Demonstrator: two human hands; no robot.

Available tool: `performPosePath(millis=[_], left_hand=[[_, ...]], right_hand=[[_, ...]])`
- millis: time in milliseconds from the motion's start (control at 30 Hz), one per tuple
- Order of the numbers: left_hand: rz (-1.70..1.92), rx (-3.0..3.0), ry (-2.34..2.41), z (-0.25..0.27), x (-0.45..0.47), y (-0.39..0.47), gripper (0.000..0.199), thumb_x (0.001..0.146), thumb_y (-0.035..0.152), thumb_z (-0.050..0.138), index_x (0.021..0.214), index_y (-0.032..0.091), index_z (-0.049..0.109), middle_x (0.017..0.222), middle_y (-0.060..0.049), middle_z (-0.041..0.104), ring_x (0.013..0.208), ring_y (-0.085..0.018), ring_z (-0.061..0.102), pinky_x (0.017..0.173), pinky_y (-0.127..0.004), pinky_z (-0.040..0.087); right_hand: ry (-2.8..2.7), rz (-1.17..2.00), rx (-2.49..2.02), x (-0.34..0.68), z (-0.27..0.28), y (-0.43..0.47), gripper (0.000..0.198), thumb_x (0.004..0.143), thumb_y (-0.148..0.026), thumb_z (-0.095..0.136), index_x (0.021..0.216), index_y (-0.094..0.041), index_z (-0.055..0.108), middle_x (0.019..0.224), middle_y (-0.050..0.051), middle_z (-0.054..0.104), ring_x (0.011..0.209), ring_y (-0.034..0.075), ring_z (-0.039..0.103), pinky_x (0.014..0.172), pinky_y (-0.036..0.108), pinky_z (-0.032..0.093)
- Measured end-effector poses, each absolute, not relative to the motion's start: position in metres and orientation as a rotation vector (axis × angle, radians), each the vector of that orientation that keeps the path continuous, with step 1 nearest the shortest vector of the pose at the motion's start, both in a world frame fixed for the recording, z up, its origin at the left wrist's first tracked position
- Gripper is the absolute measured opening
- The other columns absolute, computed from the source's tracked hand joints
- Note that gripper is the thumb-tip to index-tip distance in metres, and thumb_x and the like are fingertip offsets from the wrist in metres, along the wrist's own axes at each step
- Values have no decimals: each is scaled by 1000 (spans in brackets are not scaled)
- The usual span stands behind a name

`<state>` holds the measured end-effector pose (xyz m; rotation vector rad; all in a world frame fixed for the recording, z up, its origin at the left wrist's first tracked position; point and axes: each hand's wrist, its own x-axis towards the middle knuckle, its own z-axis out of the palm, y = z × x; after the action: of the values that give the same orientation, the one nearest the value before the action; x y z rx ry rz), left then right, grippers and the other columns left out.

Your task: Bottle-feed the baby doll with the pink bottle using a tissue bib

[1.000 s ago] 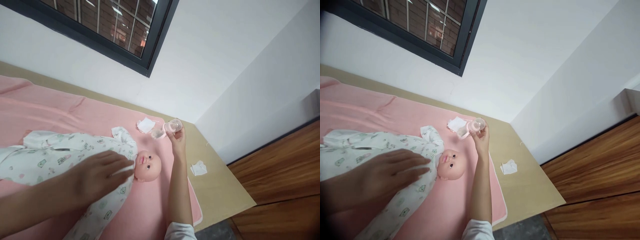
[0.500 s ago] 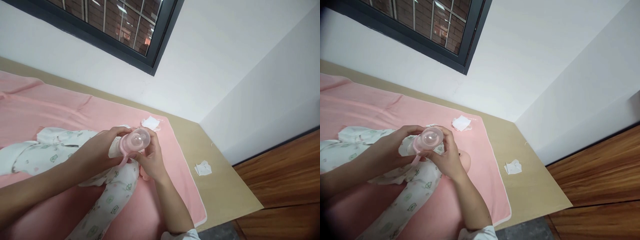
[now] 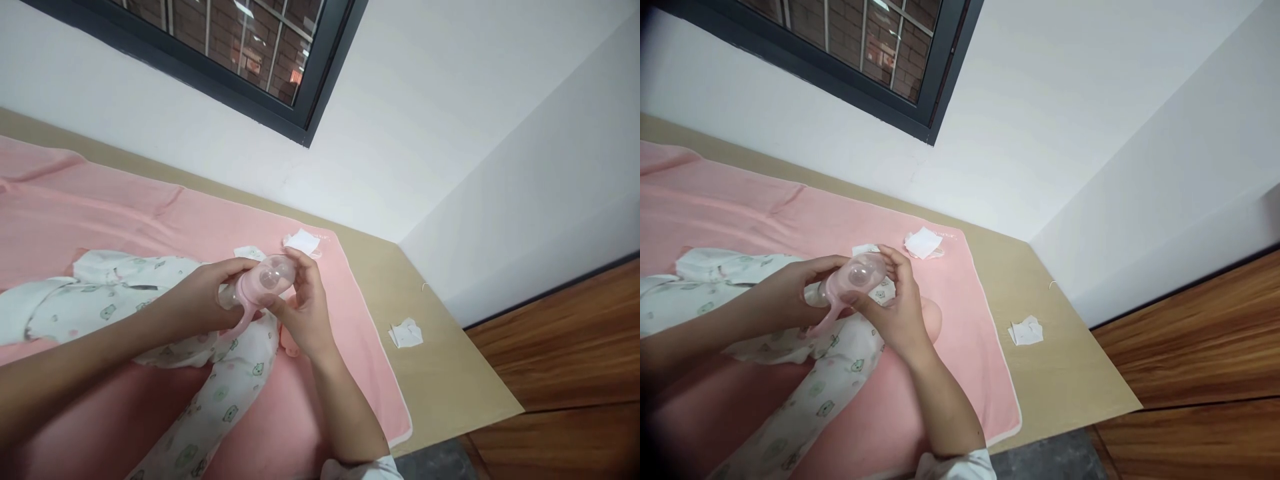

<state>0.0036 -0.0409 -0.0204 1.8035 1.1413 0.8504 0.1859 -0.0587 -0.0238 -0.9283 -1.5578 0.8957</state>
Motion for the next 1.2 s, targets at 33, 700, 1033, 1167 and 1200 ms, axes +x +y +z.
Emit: performPosePath(millis=[33, 700, 1033, 1167, 1200], left_hand=[[852, 1822, 1144, -20, 3, -41, 41, 68, 36, 69, 108, 24, 65, 97, -1, 73, 93, -28, 67, 71, -32, 54], [753, 2066, 1119, -17, -5, -38, 38, 68, 23, 59, 104, 19, 70, 94, -2, 69, 83, -20, 62, 65, -25, 47], [765, 2218, 1102, -16, -8, -35, 36, 68, 18, 58, 102, 21, 70, 95, -1, 67, 83, -19, 61, 67, -26, 47], [783, 2273, 1124, -18, -9, -35, 44, 66, 14, 55, 107, 22, 70, 101, -1, 67, 85, -18, 63, 67, -24, 47], [787, 2291, 1131, -19, -9, -34, 48, 65, 13, 55, 109, 23, 69, 103, -1, 67, 86, -19, 63, 68, -24, 47]], right_hand=[[-1562, 883, -947, 186, -23, -59, 71, 68, -44, 86, 130, -31, 54, 130, 5, 62, 120, 22, 59, 107, 41, 49], [-1619, 876, -1034, 193, -12, -67, 57, 64, -38, 88, 117, -29, 68, 121, 4, 70, 109, 22, 66, 97, 39, 55], [-1716, 861, -1034, 195, -9, -66, 52, 66, -33, 86, 114, -28, 67, 121, 3, 70, 108, 20, 67, 99, 39, 54], [-1751, 850, -1040, 197, -9, -66, 51, 68, -31, 85, 115, -29, 66, 122, 3, 70, 109, 20, 67, 99, 40, 54], [-1759, 850, -1040, 197, -9, -66, 51, 68, -30, 84, 116, -29, 66, 122, 3, 70, 110, 21, 67, 99, 40, 54]])
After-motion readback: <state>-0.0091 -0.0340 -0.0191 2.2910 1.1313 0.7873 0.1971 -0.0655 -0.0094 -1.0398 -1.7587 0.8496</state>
